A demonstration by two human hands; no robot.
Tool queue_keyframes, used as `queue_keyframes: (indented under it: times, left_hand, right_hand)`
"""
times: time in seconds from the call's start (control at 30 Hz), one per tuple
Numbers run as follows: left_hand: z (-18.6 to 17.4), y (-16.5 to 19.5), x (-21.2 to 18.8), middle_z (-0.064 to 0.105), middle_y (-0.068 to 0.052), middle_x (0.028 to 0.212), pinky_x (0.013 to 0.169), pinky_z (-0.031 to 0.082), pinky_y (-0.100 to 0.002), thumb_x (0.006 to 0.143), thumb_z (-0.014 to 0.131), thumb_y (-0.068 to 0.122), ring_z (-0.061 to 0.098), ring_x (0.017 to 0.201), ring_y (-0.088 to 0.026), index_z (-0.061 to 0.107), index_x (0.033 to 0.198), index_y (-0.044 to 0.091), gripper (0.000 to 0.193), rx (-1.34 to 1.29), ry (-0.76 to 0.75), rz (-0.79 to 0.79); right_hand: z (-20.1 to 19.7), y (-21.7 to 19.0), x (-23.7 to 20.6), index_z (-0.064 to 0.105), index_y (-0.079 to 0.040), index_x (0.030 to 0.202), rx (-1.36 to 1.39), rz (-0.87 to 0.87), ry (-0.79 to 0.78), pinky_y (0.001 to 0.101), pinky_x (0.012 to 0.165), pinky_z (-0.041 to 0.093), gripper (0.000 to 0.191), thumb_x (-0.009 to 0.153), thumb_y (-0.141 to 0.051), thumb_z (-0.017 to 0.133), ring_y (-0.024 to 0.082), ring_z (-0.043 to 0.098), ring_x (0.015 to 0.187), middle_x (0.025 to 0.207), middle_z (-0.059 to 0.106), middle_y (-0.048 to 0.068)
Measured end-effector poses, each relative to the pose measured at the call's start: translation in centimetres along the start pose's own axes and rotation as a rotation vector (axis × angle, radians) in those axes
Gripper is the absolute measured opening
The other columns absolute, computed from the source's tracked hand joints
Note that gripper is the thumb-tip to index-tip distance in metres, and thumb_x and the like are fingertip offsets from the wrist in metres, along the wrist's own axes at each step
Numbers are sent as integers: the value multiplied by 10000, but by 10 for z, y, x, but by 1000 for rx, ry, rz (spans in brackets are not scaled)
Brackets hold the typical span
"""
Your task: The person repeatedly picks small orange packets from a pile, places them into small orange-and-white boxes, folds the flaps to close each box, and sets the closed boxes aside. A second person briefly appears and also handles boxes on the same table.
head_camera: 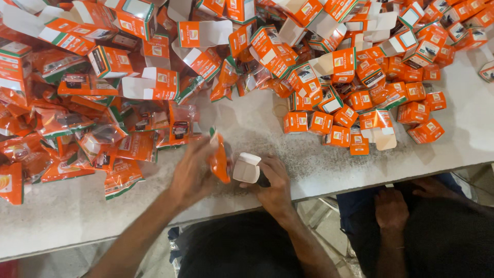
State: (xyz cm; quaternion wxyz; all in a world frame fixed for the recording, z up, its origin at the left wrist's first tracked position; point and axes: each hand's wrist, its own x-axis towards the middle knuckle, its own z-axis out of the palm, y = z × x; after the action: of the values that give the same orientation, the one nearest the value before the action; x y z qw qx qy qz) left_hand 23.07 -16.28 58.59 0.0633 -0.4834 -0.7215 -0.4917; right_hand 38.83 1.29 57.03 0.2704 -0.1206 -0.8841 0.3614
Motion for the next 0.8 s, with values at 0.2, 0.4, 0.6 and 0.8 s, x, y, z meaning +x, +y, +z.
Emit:
queue_keyframes:
  times: [0.2, 0.4, 0.6, 0.8]
  left_hand:
    - [16, 8, -15, 621, -210, 1322, 1110, 526, -621, 829, 784, 66, 504, 1406, -489, 507, 1302, 23, 549, 7, -146, 550]
    - [30, 14, -11, 608, -167, 1318, 1212, 191, -723, 836, 775, 307, 383, 1462, -437, 593, 1357, 35, 616, 161, -310, 283]
    - [36, 35, 1, 405, -298, 1531, 1159, 191, -748, 903, 710, 237, 319, 1434, -548, 655, 1102, 106, 244, 224, -173, 35]
    - [35, 43, 1, 472, -252, 1494, 973, 521, -518, 904, 694, 184, 581, 1174, -421, 709, 1163, 102, 272, -26, -76, -178]
  right_hand:
    - [-1, 5, -2, 665, -11, 1115, -63, -61, -7, 507, 1073, 475, 472, 673, -11, 830, 396, 615, 1213, 1166, 672, 159]
    - [-3, 1, -2, 667, 1, 1166, -68, -20, -31, 492, 1080, 455, 511, 668, 5, 785, 422, 597, 1219, 1182, 666, 175]
    - [-2, -7, -2, 679, -28, 1161, -81, -59, -30, 512, 1121, 451, 550, 636, -13, 844, 374, 624, 1178, 1198, 681, 138]
    - [-2, -5, -4, 643, -4, 1150, -86, -35, -54, 508, 1058, 471, 627, 569, -32, 874, 412, 596, 1171, 1160, 656, 176]
